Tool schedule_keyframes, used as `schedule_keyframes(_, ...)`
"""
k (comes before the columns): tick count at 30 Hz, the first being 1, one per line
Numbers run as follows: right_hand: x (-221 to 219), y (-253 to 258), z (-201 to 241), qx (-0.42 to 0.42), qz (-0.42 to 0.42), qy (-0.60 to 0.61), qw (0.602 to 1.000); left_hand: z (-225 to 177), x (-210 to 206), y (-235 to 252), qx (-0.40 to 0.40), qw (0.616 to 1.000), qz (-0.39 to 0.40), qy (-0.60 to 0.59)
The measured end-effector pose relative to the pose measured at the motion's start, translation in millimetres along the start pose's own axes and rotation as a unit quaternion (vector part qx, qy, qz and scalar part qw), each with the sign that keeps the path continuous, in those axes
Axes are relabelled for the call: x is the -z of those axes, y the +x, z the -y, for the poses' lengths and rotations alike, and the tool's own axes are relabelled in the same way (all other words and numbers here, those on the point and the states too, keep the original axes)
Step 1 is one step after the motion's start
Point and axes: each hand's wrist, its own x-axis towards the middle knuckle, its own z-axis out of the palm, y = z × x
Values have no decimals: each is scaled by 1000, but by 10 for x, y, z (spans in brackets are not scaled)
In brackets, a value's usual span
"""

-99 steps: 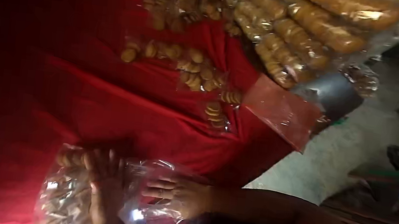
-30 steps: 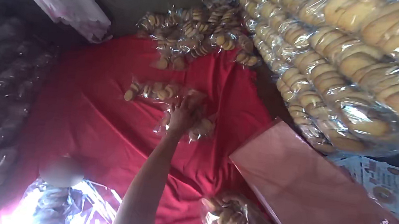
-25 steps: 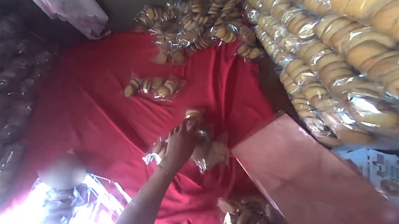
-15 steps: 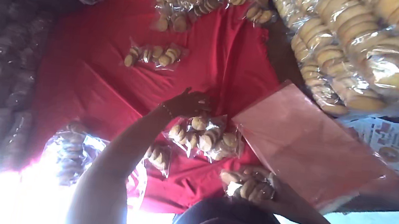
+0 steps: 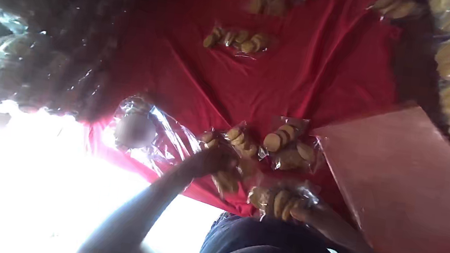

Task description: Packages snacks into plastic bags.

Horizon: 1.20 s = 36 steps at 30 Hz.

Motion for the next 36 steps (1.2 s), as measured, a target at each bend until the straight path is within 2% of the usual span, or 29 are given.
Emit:
schedule_keyframes(1, -68, 107, 23, -25, 0, 2, 1000, 81, -216, -162, 8, 994, -41, -96)
schedule_keyframes(2, -154, 229, 55, -37, 3, 22, 999, 146, -379, -284, 5, 971, -109, -211)
schedule_keyframes(3, -248, 371, 69, -38, 3, 56, 998, 196, -484, -364, -4, 932, -187, -309)
schedule_keyframes(5, -416, 681, 97, -36, -2, 102, 994, 326, -531, -392, -31, 869, -317, -378)
schedule_keyframes(8, -556, 1080, 94, -55, -68, 115, 990, 491, -391, -289, -21, 855, -414, -311)
schedule_keyframes(11, -438, 1215, -40, 24, -193, 26, 981, 595, -171, -72, -4, 876, -449, -175)
schedule_keyframes(14, -257, 1157, -20, 86, -308, -4, 948, 470, -39, 208, -29, 922, -387, 12)
schedule_keyframes(16, -181, 1101, 101, 95, -331, 44, 938, 316, -31, 369, -84, 944, -307, 91)
schedule_keyframes(17, -120, 1058, 157, 88, -320, 90, 939, 271, -32, 452, -115, 947, -277, 110)
schedule_keyframes(19, 73, 897, 195, 65, -232, 193, 951, 208, -49, 567, -146, 951, -259, 82)
schedule_keyframes(21, 239, 734, 132, 55, -167, 244, 954, 150, -75, 634, -115, 951, -287, -13)
schedule_keyframes(24, 259, 614, 104, 52, -162, 236, 957, 168, -102, 659, -51, 943, -323, -63)
schedule_keyframes(26, 259, 638, 176, 30, -154, 181, 971, 221, -177, 665, -4, 935, -353, -36)
schedule_keyframes(28, 228, 738, 273, 10, -125, 72, 989, 220, -261, 654, 22, 931, -362, -27)
schedule_keyframes(32, 107, 936, 400, -84, 8, -130, 988, 93, -172, 686, 48, 951, -304, -34)
schedule_keyframes(34, 19, 945, 428, -114, 85, -155, 978, 81, -87, 661, 21, 951, -307, -17)
schedule_keyframes(36, -27, 866, 357, -125, 174, -182, 960, 162, -50, 550, -60, 952, -297, -47)
